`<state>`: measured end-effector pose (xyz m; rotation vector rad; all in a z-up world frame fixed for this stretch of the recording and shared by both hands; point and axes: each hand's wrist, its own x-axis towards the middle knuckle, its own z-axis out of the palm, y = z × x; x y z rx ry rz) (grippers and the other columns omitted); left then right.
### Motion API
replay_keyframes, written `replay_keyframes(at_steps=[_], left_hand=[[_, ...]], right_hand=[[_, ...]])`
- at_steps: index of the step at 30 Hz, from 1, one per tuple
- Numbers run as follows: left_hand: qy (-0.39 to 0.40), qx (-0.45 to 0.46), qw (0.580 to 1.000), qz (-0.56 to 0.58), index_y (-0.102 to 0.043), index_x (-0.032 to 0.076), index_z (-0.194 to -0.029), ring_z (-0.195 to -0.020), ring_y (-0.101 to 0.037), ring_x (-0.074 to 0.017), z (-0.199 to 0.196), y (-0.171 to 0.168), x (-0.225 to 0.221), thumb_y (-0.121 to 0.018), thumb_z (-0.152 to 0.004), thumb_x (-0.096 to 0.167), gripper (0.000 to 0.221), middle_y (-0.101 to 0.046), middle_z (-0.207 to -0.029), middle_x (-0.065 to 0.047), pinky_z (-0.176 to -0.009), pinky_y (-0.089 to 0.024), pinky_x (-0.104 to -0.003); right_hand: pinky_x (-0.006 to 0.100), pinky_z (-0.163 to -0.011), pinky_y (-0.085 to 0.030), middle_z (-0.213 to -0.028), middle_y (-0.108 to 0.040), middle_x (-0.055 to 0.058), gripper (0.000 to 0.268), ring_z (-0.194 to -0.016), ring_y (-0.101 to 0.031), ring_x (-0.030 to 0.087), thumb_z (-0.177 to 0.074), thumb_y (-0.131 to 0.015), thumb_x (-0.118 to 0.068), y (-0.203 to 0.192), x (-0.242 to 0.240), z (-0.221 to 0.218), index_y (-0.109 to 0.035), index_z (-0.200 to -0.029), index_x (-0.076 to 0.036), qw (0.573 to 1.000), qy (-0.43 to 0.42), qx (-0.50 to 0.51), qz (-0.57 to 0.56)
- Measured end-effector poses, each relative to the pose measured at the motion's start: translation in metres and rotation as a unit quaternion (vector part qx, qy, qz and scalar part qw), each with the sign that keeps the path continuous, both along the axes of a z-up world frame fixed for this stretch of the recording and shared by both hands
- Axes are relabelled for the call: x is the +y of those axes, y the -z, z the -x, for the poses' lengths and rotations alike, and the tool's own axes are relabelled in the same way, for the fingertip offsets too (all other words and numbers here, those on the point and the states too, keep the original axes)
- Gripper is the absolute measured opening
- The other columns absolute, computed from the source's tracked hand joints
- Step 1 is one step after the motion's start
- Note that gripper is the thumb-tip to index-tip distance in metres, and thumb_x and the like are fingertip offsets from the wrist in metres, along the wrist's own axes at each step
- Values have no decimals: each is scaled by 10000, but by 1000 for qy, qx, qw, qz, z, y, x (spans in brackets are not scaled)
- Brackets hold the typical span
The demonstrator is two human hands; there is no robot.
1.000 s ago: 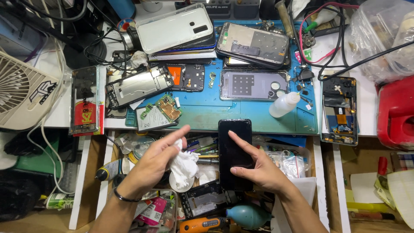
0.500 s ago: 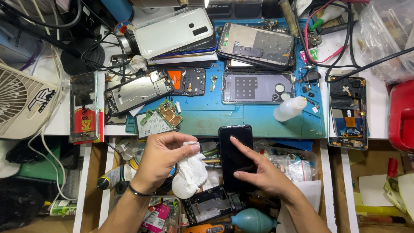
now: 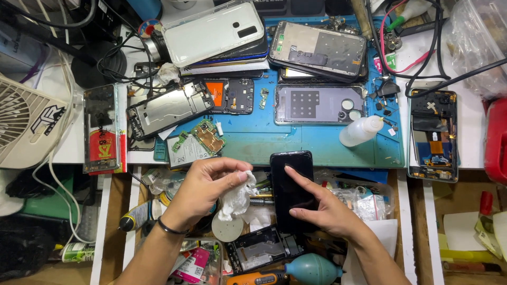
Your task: The person cleans the screen and edges of a black smartphone using a white tissue. They wipe the device thoroughly, turning it over to clean different sides and the frame. The workspace is cluttered with various disassembled phone parts and tools.
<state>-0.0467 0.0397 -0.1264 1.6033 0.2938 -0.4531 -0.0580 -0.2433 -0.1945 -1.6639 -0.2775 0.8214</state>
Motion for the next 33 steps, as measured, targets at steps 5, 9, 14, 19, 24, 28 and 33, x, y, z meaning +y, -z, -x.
replay_keyframes(at_steps=[5, 9, 14, 19, 24, 28, 33], left_hand=[[75, -51, 995, -45, -817, 110, -1043, -809, -627, -96, -17, -5, -1, -726, -925, 190, 169, -735, -940, 4, -715, -473, -220], [93, -26, 990, -102, -819, 131, -1087, -937, -771, -92, -42, -23, -18, -810, -792, 199, 303, -841, -1116, -39, -881, -611, -244], [178, 6, 974, -142, -863, 141, -973, -625, -622, -55, -73, -9, -32, -816, -832, 238, 178, -801, -787, 8, -584, -456, -214], [222, 55, 958, -171, -874, 161, -993, -418, -281, -54, -93, -3, -41, -800, -845, 259, 192, -624, -581, 54, -415, -209, -245], [259, 63, 935, -236, -831, 187, -817, -425, -321, -94, -101, -2, -46, -832, -868, 317, 139, -456, -490, 43, -451, -242, -283], [257, 68, 930, -253, -841, 196, -802, -410, -340, -85, -111, -6, -66, -847, -865, 330, 149, -520, -488, 39, -445, -263, -276], [262, 40, 921, -285, -798, 173, -760, -380, -426, -86, -111, -17, -79, -858, -863, 329, 196, -551, -443, 6, -519, -417, -261]], right_hand=[[383, -1266, -145, -1714, -291, -16, 856, -1589, -234, 162, -868, -754, -176, -2, 1, -1, -314, -1597, -254, 1000, 4, 9, 4], [399, -1263, -138, -1713, -291, -9, 845, -1591, -233, 172, -873, -747, -219, -3, 1, -2, -314, -1598, -257, 1000, 0, 11, 5], [387, -1265, -131, -1705, -301, 9, 833, -1583, -242, 170, -882, -743, -196, 2, -1, -3, -317, -1597, -230, 1000, -6, 4, 2], [372, -1258, -148, -1695, -315, 38, 810, -1573, -265, 176, -890, -740, -178, 7, -3, -5, -333, -1590, -200, 1000, -8, -10, -12], [377, -1252, -162, -1691, -324, 57, 775, -1568, -289, 195, -911, -715, -160, 7, -5, -6, -339, -1588, -195, 1000, -11, 7, -23], [363, -1244, -190, -1673, -363, 63, 771, -1550, -331, 192, -902, -731, -144, 12, -5, -6, -366, -1579, -205, 1000, -7, 6, -19], [396, -1243, -203, -1676, -368, 44, 763, -1556, -326, 194, -909, -730, -197, 11, -7, -6, -367, -1579, -228, 1000, -10, 26, -3]])
